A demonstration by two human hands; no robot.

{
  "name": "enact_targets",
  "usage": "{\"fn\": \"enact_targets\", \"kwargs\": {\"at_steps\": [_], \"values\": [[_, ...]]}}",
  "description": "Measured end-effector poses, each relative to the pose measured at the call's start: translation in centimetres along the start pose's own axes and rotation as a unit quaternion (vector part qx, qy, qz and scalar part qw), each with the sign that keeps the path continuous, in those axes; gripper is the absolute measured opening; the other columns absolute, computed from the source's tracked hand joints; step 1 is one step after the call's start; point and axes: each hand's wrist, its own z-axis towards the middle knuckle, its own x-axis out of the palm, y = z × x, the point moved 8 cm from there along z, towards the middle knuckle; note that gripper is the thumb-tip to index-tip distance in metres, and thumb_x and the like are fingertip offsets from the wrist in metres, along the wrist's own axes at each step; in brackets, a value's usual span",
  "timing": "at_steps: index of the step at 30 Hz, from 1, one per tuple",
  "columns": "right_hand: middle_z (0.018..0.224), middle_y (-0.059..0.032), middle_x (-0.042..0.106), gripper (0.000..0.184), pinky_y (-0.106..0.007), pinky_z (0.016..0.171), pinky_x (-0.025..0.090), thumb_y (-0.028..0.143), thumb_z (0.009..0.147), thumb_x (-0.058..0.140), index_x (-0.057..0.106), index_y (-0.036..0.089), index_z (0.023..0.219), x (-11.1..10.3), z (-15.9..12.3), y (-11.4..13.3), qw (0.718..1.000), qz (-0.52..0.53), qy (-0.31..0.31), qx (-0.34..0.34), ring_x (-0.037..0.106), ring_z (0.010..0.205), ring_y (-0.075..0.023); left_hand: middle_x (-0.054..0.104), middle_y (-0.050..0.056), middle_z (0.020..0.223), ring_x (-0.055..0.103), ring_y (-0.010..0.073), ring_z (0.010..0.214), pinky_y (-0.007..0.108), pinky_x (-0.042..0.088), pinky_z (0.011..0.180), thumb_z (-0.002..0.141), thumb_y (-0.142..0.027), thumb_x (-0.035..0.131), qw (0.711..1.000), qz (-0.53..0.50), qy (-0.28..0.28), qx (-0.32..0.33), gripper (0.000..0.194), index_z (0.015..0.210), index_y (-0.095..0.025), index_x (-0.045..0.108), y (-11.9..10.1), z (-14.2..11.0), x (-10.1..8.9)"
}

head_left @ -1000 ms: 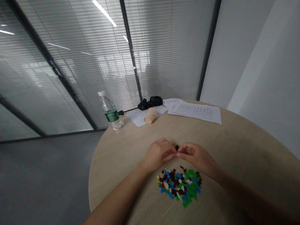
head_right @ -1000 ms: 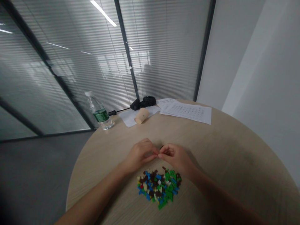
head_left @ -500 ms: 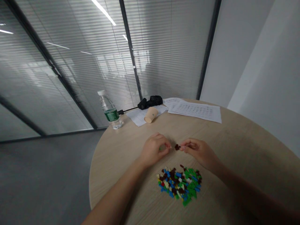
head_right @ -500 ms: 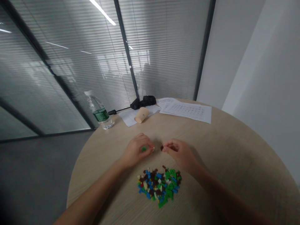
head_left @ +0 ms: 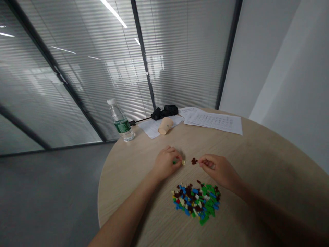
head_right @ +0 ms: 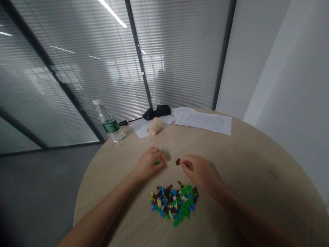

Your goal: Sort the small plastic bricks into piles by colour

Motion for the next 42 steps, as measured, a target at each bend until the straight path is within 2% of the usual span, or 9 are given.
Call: {"fn": "enact_targets", "kwargs": {"at_steps": [17, 25, 29, 34, 42], "values": [[0.077, -0.0049, 0.067, 0.015, -0.027, 0.065, 0.044, 0.020, 0.078, 0.051, 0.065, 0.019, 0.080, 0.4, 0.0, -0.3, 0.998, -0.052, 0.020, -0.016, 0.059, 0.068, -0.0154, 0.059, 0.002, 0.080, 0.050, 0.0175, 0.081, 0.029, 0.040, 0.072, 0.074, -0.018, 0.057, 0.999, 0.000, 0.033, 0.009, 0.003, 0.076, -0.018, 0.060, 0.2, -0.1, 0.9], [0.078, -0.0042, 0.065, 0.007, -0.026, 0.069, 0.042, 0.019, 0.076, 0.057, 0.065, 0.019, 0.076, 1.6, -0.8, 2.0, 0.986, -0.023, 0.113, -0.120, 0.058, 0.077, -0.0164, 0.059, 0.002, 0.081, 0.051, 0.0175, 0.083, 0.029, 0.041, 0.075, 0.075, -0.015, 0.057, 1.000, -0.003, 0.007, 0.002, 0.005, 0.077, -0.018, 0.060, -0.2, -0.1, -0.8], [0.076, -0.0033, 0.063, 0.005, -0.026, 0.069, 0.041, 0.019, 0.074, 0.061, 0.064, 0.018, 0.069, 1.9, -1.2, 2.3, 0.984, -0.034, 0.136, -0.114, 0.057, 0.076, -0.0162, 0.058, 0.002, 0.080, 0.051, 0.0173, 0.082, 0.029, 0.041, 0.075, 0.077, -0.016, 0.056, 1.000, 0.000, 0.000, 0.005, 0.005, 0.078, -0.018, 0.060, -0.4, -0.2, -1.3], [0.073, -0.0024, 0.060, 0.008, -0.024, 0.064, 0.040, 0.014, 0.073, 0.058, 0.062, 0.017, 0.067, 2.1, -1.2, 2.3, 0.983, -0.053, 0.151, -0.085, 0.055, 0.070, -0.0142, 0.059, 0.003, 0.080, 0.051, 0.0182, 0.081, 0.029, 0.041, 0.073, 0.078, -0.019, 0.054, 0.999, 0.019, 0.021, -0.021, 0.007, 0.078, -0.018, 0.061, 0.1, -0.3, -0.8], [0.075, -0.0047, 0.057, 0.014, -0.025, 0.064, 0.039, 0.011, 0.079, 0.047, 0.056, 0.016, 0.069, 2.2, -0.9, 2.1, 0.978, -0.135, 0.124, -0.103, 0.052, 0.071, -0.0155, 0.058, 0.003, 0.082, 0.051, 0.0189, 0.086, 0.028, 0.040, 0.074, 0.077, -0.023, 0.058, 0.998, 0.044, 0.051, -0.020, 0.007, 0.076, -0.019, 0.062, 0.7, -0.5, 0.4]]}}
